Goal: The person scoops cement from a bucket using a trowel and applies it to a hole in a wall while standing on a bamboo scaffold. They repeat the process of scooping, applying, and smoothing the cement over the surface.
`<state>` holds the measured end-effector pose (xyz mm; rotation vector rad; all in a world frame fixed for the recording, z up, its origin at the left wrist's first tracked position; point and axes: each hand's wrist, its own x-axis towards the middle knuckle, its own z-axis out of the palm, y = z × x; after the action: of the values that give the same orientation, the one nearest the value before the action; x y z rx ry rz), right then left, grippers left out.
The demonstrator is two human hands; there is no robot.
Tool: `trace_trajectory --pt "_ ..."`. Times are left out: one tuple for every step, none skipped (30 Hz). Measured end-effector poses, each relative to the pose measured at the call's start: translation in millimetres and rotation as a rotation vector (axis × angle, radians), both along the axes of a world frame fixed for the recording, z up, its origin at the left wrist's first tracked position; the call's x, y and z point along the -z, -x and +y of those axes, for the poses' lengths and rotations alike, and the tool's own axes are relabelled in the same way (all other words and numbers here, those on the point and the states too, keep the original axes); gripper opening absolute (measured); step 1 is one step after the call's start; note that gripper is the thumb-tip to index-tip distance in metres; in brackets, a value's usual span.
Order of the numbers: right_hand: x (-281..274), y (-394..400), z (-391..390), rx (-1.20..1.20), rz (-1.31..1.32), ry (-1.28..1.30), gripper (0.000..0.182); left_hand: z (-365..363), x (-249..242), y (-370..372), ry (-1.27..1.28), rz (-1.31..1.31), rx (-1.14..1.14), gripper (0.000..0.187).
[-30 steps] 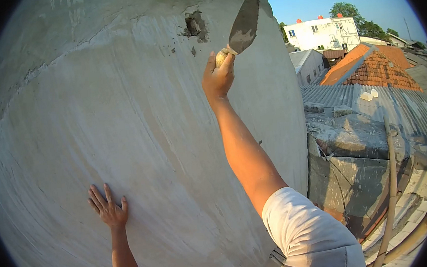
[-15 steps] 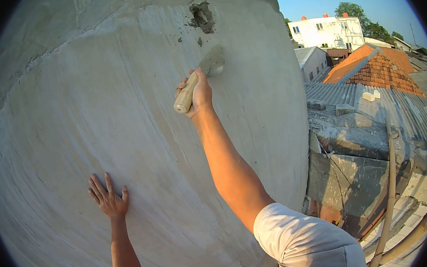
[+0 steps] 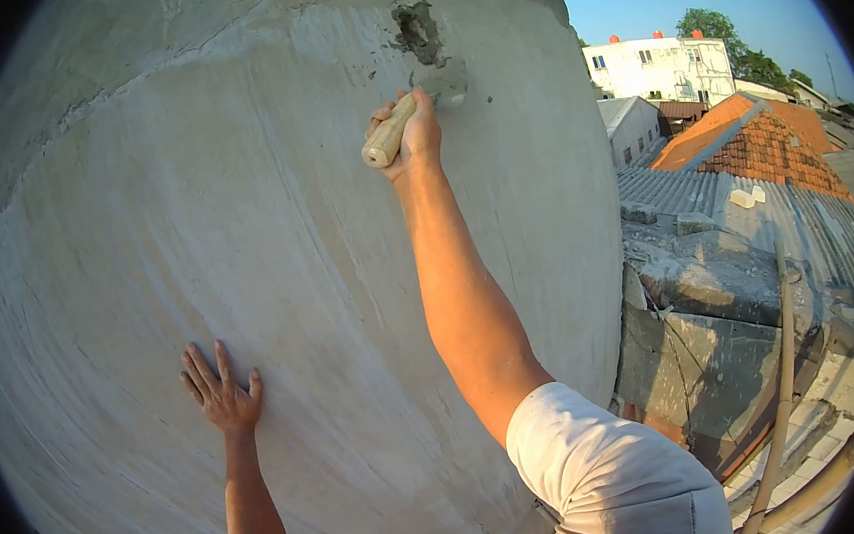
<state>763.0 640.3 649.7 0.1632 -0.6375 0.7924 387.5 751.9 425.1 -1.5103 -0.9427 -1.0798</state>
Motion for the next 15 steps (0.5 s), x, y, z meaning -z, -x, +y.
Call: trace_trajectory --pt "1 -12 8 0.003 -0.006 0.037 0.027 0 0 0 0.002 -0.001 0.002 0.070" --pt "1 -15 8 0.028 -0.030 0.049 0.026 -1 0 0 0.001 -0.004 0.001 0.070" --pt "0 -16 10 0.027 -0.032 0.048 0.026 -1 0 0 0.002 -0.003 -0.003 0.070" --pt "0 -18 12 0.040 -0.091 0.039 0.026 -1 0 -1 0.004 -0.002 -0.007 0.070" --pt "0 -17 10 0.054 -0.148 0.031 0.025 -1 0 -2 0.003 -0.001 -0.006 0.070" --pt "-1 -15 9 0.053 -0.146 0.033 0.025 -1 0 -2 0.000 0.000 -0.005 0.070" --pt "-5 -10 10 0.060 -0.170 0.032 0.025 -1 1 -2 -0.002 0.000 -0.003 0.070" --pt "-9 -1 10 0.067 -0.194 0.032 0.025 -1 1 -1 0.000 0.002 -0.003 0.070" --pt "-12 5 9 0.067 -0.191 0.033 0.025 -1 1 -1 -0.001 0.004 -0.003 0.071" --pt "-16 13 8 0.049 -0.236 0.031 0.025 -1 0 -1 -0.002 0.004 -0.003 0.071" --pt "-21 20 6 0.031 -0.280 0.028 0.025 -1 0 0 -0.002 0.005 -0.002 0.071" --pt "-24 26 3 -0.013 -0.283 0.029 0.026 0 0 1 -0.008 0.008 -0.004 0.071" --pt "-28 29 -2 -0.010 -0.283 0.030 0.026 1 0 1 -0.013 0.011 -0.005 0.071" --pt "-32 30 -6 -0.117 -0.266 -0.054 0.026 1 1 1 -0.012 0.013 -0.002 0.071" --pt "-35 30 -10 -0.224 -0.248 -0.137 0.026 2 1 1 -0.008 0.012 -0.003 0.071"
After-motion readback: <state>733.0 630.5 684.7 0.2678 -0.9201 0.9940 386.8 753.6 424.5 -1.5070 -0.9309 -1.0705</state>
